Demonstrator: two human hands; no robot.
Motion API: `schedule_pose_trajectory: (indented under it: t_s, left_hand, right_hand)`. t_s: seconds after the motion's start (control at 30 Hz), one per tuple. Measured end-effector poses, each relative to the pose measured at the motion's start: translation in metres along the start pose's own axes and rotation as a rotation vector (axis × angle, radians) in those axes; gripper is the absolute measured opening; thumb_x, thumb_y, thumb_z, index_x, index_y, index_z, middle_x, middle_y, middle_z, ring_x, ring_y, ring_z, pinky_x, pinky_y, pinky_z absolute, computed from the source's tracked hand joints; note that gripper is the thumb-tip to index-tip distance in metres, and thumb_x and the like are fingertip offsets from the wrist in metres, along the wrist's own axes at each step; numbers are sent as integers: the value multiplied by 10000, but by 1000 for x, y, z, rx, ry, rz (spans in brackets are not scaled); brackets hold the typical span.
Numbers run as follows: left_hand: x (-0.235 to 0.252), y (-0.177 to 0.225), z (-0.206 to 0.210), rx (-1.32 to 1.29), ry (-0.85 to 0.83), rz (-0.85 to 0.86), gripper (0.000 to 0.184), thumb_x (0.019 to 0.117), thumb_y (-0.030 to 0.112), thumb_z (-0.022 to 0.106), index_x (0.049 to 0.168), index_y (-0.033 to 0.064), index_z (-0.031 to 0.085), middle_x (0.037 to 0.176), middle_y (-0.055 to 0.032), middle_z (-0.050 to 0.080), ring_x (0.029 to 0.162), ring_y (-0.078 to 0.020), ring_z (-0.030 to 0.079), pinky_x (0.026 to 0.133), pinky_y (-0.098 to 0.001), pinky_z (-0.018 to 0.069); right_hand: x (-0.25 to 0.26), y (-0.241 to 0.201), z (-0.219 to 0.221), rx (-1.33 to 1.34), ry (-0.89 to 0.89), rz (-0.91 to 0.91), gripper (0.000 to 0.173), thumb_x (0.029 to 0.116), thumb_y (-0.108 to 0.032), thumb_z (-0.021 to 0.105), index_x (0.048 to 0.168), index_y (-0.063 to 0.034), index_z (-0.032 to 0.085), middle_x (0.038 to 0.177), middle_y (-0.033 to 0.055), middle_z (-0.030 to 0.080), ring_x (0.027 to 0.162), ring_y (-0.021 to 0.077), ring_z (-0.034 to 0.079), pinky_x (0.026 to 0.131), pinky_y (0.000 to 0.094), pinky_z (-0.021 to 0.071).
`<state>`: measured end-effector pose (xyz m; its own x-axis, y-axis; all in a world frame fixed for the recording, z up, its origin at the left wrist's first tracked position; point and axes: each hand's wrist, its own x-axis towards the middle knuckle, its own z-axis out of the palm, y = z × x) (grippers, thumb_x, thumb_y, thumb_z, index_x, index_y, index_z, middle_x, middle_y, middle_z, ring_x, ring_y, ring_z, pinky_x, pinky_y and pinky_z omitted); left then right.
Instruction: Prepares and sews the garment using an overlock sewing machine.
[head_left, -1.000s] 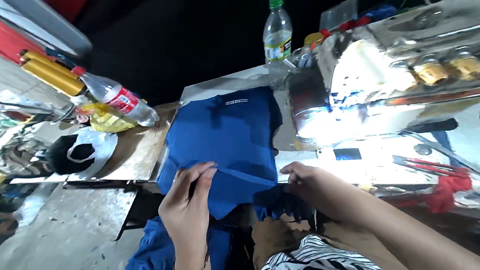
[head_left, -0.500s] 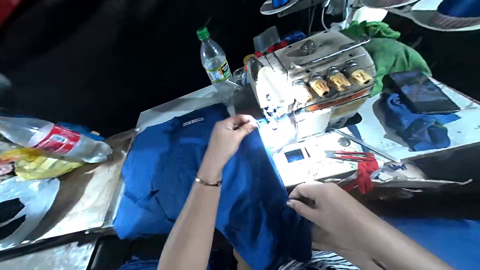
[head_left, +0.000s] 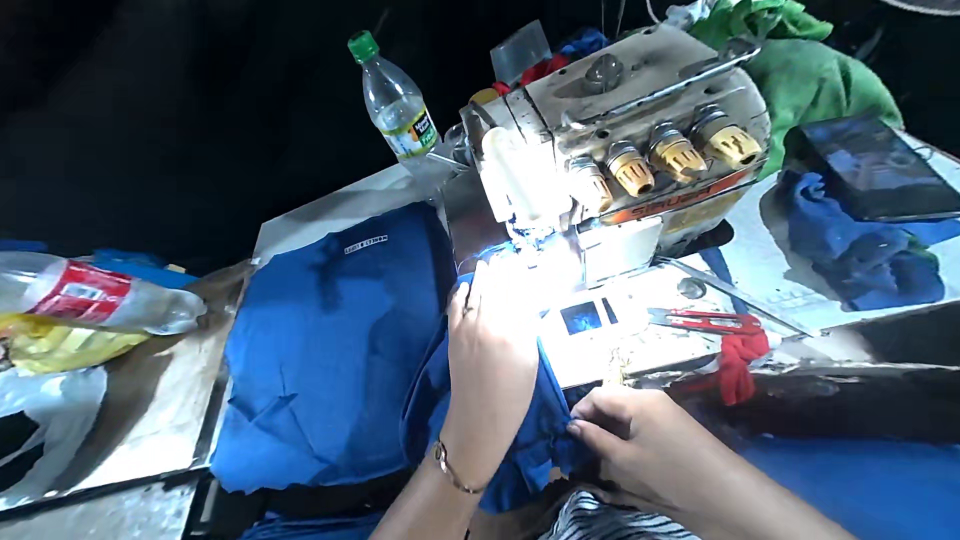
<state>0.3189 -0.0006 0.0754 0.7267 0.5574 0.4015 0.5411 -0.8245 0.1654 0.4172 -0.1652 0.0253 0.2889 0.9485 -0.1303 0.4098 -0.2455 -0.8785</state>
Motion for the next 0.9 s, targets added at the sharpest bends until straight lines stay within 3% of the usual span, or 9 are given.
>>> schedule_pose_trajectory:
  t_s: [0.2, 0.3, 0.37, 0.47, 0.6, 0.7, 0.77, 0.83, 0.9]
  left_hand:
    - [-22, 12, 18, -52, 61, 108, 346, 1040, 247, 478, 1219, 52, 700, 1415, -111, 610, 1353, -231, 538, 1169, -552, 311]
    - [-17, 15, 19, -59, 29, 101, 427, 1053, 309, 466, 1335, 49, 654, 1476, -114, 562, 1420, -246, 467, 1202, -566, 242]
    - [-13, 15, 23, -83, 79, 90, 400, 1042, 351, 506, 1212, 51, 709, 1346, -109, 650, 1354, -253, 527, 1195, -569, 242]
    - [-6, 15, 24, -52, 53, 89, 525, 1067, 381, 464, 1452, 37, 561, 1519, -159, 514, 1444, -288, 442, 1211, -550, 246]
    - [6, 18, 24, -6, 78, 80, 502, 1068, 370, 471, 1464, 76, 560, 1507, -143, 531, 1432, -274, 458, 1198, -538, 274]
    - [-4, 11, 15, -199, 60, 59, 490, 1067, 369, 477, 1485, 123, 544, 1552, -124, 481, 1475, -288, 389, 1227, -558, 209]
    - [-42, -2, 7, -483, 252, 23, 376, 1070, 345, 504, 1386, 183, 627, 1534, -37, 512, 1463, -229, 416, 1222, -467, 331]
    - [-103, -14, 15, -608, 533, -154, 239, 1060, 398, 509, 1273, 306, 568, 1371, 184, 544, 1311, 10, 484, 1058, -222, 437]
    - [-161, -23, 39, -712, 685, -438, 305, 1043, 366, 561, 1252, 160, 476, 1253, 148, 526, 1213, 81, 481, 992, -152, 417]
  right_hand:
    - [-22, 21, 0, 63, 63, -66, 166, 934, -247, 674, 954, -105, 758, 895, 37, 720, 809, 66, 673, 724, 226, 559]
    - [-21, 27, 2, 89, 113, -87, 164, 932, -268, 671, 939, -130, 759, 875, -4, 699, 807, 4, 642, 717, 154, 527]
    - [-17, 29, 3, 103, 151, -109, 168, 933, -283, 674, 929, -138, 759, 866, -28, 700, 807, -34, 633, 722, 116, 516]
    - [-12, 29, 3, 114, 173, -105, 179, 948, -294, 659, 939, -145, 756, 889, -52, 712, 835, -60, 641, 749, 108, 524]
    - [-7, 30, 4, 129, 192, -40, 217, 975, -361, 633, 968, -186, 761, 897, -108, 720, 835, -83, 650, 743, 105, 540]
    - [-9, 29, 5, 170, 190, -41, 242, 998, -386, 625, 993, -184, 759, 905, -105, 720, 828, -70, 655, 742, 121, 551]
    - [-12, 25, 3, 211, 169, -50, 231, 1009, -350, 626, 1013, -157, 753, 927, -86, 729, 845, -58, 664, 762, 128, 560]
    - [-14, 24, 0, 195, 165, -12, 243, 1011, -376, 616, 1018, -177, 755, 937, -91, 722, 847, -62, 652, 754, 129, 547]
    - [-12, 27, -4, 218, 142, 52, 255, 1003, -441, 617, 1014, -230, 760, 929, -123, 720, 840, -58, 651, 744, 151, 547]
